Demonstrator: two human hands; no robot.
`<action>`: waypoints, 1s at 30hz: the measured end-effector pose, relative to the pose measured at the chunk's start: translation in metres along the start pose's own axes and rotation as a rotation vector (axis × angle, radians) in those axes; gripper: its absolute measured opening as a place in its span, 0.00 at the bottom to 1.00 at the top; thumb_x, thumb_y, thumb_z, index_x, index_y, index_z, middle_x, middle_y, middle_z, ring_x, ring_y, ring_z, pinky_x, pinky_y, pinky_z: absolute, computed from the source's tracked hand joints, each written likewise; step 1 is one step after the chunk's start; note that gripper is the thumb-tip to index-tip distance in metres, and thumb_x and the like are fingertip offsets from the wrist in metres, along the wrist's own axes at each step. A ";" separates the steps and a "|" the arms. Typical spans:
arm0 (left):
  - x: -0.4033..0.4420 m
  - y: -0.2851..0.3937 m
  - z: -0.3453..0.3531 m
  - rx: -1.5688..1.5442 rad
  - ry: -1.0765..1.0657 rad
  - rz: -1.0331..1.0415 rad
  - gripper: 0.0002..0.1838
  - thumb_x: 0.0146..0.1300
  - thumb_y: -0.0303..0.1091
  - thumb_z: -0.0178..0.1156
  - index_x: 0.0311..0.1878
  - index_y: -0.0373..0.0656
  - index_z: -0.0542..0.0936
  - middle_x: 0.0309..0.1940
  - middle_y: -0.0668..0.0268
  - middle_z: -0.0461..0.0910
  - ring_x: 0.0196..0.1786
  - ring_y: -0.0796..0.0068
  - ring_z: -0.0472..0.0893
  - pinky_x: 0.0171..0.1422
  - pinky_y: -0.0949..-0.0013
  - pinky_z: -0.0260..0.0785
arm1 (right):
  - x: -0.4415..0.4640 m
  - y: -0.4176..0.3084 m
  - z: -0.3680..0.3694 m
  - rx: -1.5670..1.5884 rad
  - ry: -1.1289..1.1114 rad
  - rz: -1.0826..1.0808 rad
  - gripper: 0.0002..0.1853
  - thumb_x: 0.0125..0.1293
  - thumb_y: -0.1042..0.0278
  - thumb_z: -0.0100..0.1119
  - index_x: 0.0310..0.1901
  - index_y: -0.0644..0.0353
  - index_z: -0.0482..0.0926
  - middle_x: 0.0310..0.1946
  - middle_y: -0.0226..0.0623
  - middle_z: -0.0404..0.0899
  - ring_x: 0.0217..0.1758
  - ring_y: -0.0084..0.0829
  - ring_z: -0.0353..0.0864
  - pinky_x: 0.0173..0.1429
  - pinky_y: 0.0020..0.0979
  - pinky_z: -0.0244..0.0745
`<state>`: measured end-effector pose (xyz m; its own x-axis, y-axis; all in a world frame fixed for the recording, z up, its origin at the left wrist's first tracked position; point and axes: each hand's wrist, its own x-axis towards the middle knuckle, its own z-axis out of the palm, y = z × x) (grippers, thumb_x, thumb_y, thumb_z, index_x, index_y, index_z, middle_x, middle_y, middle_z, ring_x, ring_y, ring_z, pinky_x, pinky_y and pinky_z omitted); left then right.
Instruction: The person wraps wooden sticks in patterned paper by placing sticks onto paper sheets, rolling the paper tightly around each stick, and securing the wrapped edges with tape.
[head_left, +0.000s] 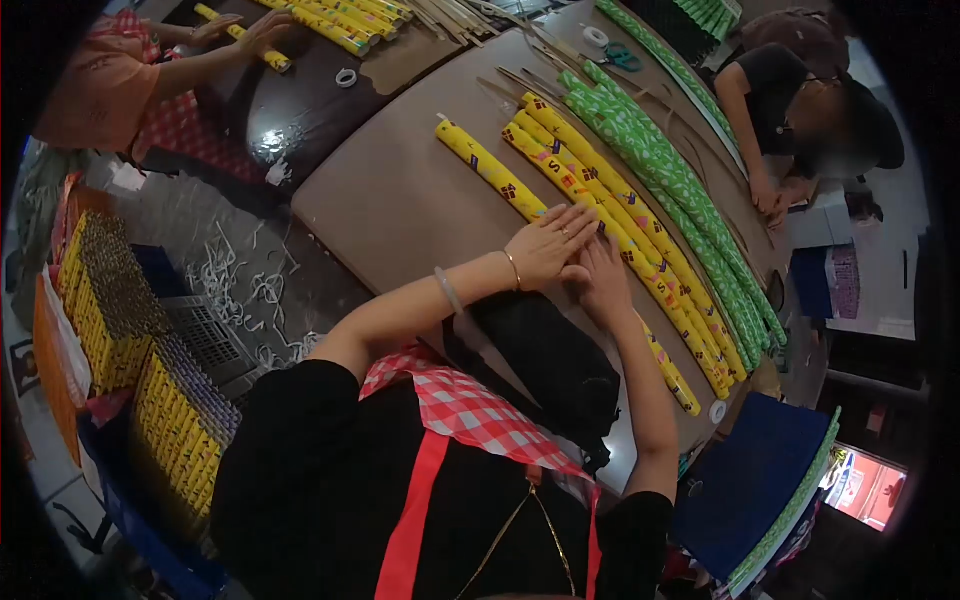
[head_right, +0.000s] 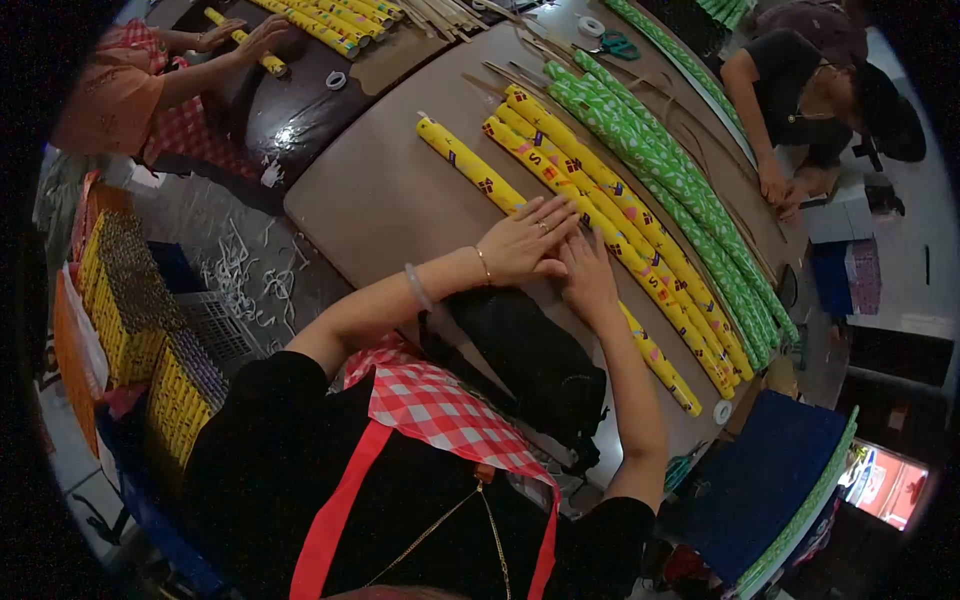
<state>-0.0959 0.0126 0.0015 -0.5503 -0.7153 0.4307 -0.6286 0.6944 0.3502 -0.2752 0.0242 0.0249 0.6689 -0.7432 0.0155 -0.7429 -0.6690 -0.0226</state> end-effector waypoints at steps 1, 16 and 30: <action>-0.001 0.001 0.002 0.027 -0.061 -0.055 0.41 0.62 0.64 0.37 0.68 0.38 0.54 0.69 0.57 0.52 0.73 0.64 0.48 0.74 0.60 0.35 | 0.000 0.001 0.001 0.000 -0.002 -0.009 0.26 0.61 0.66 0.50 0.61 0.65 0.62 0.64 0.46 0.60 0.70 0.36 0.55 0.72 0.46 0.42; -0.034 -0.110 -0.066 0.429 -0.046 -0.430 0.40 0.62 0.63 0.37 0.70 0.43 0.51 0.71 0.61 0.47 0.74 0.68 0.44 0.74 0.60 0.34 | 0.002 -0.012 -0.011 -0.023 0.074 0.017 0.35 0.57 0.66 0.59 0.66 0.57 0.55 0.69 0.31 0.51 0.70 0.26 0.54 0.71 0.45 0.47; -0.051 -0.115 -0.081 0.301 0.100 -0.160 0.29 0.58 0.43 0.56 0.64 0.54 0.65 0.65 0.68 0.62 0.69 0.64 0.58 0.70 0.57 0.51 | 0.004 -0.015 -0.022 -0.008 0.039 0.001 0.33 0.57 0.59 0.59 0.64 0.53 0.59 0.68 0.31 0.53 0.70 0.27 0.55 0.71 0.43 0.44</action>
<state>0.0490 -0.0244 0.0060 -0.3847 -0.7918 0.4744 -0.8444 0.5095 0.1655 -0.2620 0.0309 0.0470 0.6669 -0.7432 0.0541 -0.7437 -0.6684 -0.0148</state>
